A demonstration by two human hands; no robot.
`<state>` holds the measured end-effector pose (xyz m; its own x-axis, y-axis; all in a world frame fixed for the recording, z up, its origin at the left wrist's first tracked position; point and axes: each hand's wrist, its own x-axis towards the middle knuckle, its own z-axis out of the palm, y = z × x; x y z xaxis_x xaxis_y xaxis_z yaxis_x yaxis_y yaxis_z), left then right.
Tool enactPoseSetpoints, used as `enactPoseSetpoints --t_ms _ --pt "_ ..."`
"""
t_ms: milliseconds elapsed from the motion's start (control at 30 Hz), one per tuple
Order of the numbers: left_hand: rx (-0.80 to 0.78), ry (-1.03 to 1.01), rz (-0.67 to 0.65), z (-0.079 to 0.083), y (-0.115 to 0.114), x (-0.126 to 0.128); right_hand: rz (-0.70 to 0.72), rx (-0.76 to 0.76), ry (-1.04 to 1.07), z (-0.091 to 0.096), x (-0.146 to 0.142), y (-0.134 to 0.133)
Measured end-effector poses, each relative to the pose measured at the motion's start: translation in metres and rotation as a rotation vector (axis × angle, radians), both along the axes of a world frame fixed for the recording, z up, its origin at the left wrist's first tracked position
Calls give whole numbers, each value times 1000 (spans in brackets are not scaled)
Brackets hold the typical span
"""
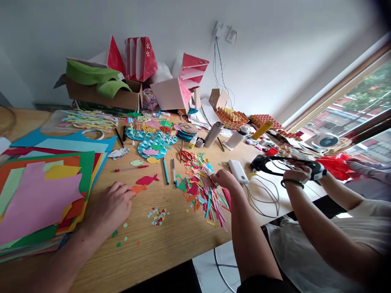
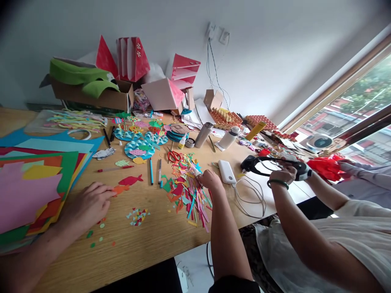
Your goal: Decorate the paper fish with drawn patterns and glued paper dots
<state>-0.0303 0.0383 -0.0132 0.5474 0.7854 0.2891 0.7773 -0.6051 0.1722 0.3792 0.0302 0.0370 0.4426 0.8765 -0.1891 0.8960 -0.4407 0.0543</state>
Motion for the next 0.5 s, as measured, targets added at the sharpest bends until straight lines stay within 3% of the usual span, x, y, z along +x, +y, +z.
enactPoseSetpoints --t_ms 167,233,300,367,500 --pt "-18 29 4 5 -2 2 -48 164 33 10 0 -13" --pt "-23 31 10 7 -3 2 -91 328 137 15 -1 -19" --pt "-26 28 16 8 -4 3 -146 624 491 19 -6 -22" --pt "-26 20 21 10 -5 4 -181 883 976 23 -16 -22" --pt "-27 -48 33 13 -3 2 -158 996 1669 32 -54 -11"
